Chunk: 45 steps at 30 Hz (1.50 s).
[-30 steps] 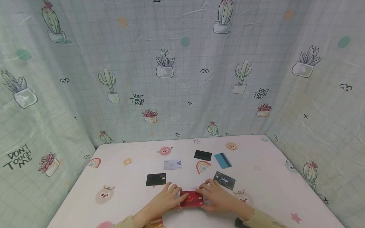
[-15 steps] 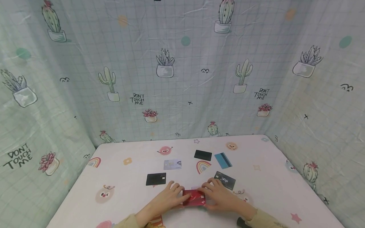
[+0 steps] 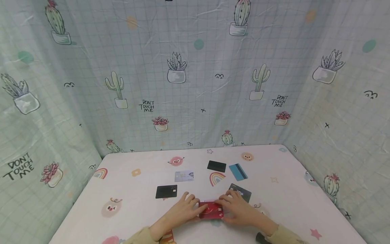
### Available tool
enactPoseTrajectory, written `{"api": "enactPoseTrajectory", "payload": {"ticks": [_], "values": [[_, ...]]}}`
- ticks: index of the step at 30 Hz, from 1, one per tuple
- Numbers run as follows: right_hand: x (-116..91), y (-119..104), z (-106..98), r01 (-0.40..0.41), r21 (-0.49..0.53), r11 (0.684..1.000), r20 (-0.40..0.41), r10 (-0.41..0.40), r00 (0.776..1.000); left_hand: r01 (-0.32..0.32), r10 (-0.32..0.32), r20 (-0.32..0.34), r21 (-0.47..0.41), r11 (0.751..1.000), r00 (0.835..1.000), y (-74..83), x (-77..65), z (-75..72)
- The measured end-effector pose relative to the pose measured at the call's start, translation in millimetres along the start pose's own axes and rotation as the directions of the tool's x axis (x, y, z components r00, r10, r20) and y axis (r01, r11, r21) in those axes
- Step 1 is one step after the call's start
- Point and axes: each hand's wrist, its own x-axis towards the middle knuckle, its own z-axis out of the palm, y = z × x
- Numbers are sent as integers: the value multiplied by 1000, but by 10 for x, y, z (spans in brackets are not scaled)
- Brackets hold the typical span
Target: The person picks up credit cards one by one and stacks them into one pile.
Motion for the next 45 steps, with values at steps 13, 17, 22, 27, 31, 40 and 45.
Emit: {"api": "enactPoseTrajectory", "payload": {"ticks": [13, 17, 22, 27, 31, 40, 45], "values": [[-30, 83, 30, -26, 24, 999, -34, 27, 999, 23, -23, 35, 21, 1000, 999, 12, 136, -7], [-45, 105, 43, -53, 18, 998, -18, 53, 998, 24, -25, 60, 5, 1000, 998, 15, 165, -6], [-59, 121, 35, -66, 10, 998, -29, 66, 997, 26, -26, 61, -10, 1000, 998, 17, 210, 7], [-58, 122, 22, -114, 12, 993, 19, 114, 993, 25, -23, 77, -22, 999, 997, 15, 257, 14], [-45, 120, 13, -166, 28, 986, 85, 163, 983, 19, -16, 87, -30, 999, 996, 11, 289, 18], [-28, 143, -13, -173, 35, 984, 115, 168, 979, 7, -5, 85, -23, 1000, 996, -3, 333, 62], [-22, 160, -6, -180, 35, 983, 131, 174, 976, 4, -2, 86, -16, 1000, 996, 3, 345, 83]]}}
